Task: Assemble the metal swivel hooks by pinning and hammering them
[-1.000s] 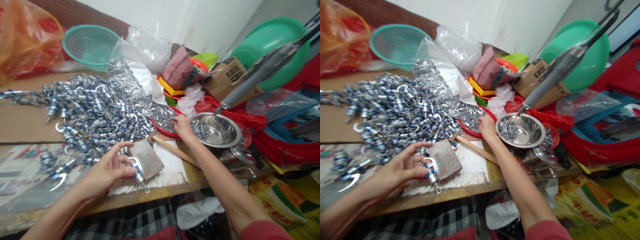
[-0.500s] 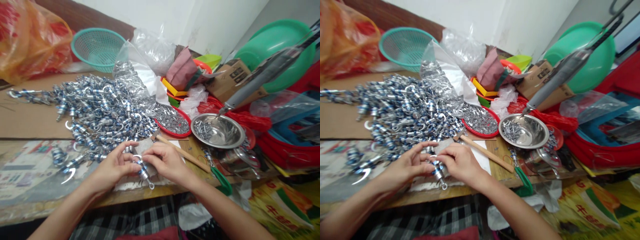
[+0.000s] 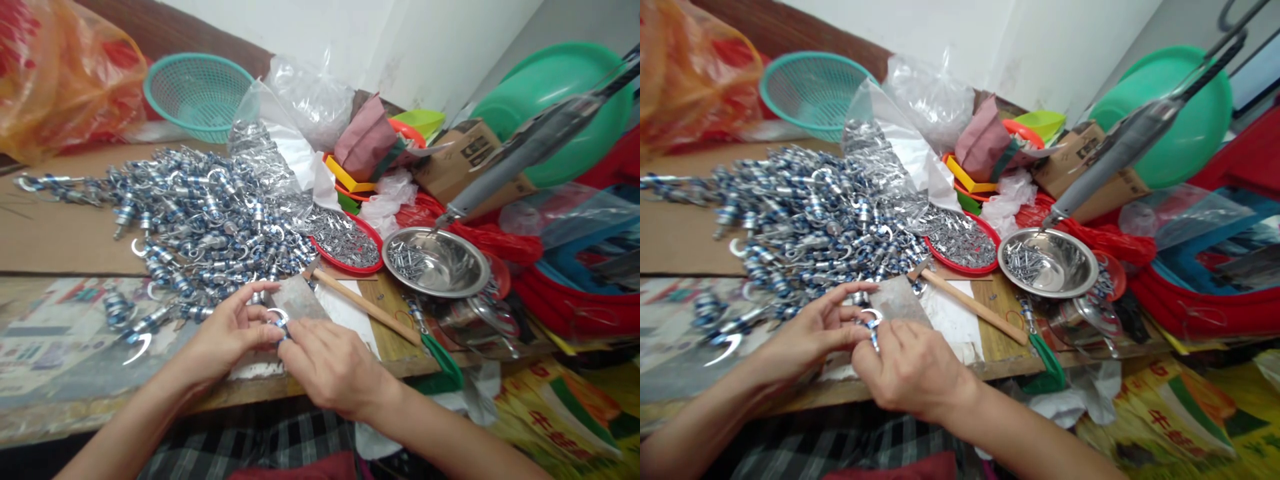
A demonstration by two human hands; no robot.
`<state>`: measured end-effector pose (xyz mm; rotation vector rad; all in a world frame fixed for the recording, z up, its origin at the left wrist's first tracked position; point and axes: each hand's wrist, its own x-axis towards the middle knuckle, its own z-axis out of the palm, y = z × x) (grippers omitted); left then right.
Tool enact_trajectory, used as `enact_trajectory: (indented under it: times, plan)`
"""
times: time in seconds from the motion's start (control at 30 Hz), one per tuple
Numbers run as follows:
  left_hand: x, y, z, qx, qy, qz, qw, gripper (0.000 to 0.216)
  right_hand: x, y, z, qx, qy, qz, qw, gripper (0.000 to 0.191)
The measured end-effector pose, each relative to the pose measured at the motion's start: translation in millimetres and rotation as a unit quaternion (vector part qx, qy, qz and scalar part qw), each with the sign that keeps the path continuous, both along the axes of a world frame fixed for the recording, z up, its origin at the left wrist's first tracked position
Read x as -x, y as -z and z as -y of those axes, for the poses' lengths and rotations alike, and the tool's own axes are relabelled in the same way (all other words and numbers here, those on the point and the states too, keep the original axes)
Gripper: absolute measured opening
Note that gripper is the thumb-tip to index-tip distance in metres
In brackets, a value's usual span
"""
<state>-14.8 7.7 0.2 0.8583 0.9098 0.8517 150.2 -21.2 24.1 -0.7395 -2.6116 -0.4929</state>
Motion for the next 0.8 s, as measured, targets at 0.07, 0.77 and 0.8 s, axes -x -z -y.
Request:
enact_trajectory:
  times: [0.07,0.77,0.8]
  plan:
    - [-0.4,-0.7,-0.1,-0.002,-0.006,-0.007,1.000,0.061,2.6,-1.7,4.9,-0.009,0.008,0.021,1.000,0.026]
    - [-1.3,-0.9,1.3,0.016,-0.019,-0.005,1.000,0.076,-84.8,-15.5,1.9,0.298,0.222,-0.183,0.910,0.039]
    - [-1.1,-0.3,1.2,0.014,-0.021,-0.005,1.000,0.077,-83.6,-18.9,9.8,0.286,0.207,-0.178,0.918,0.040]
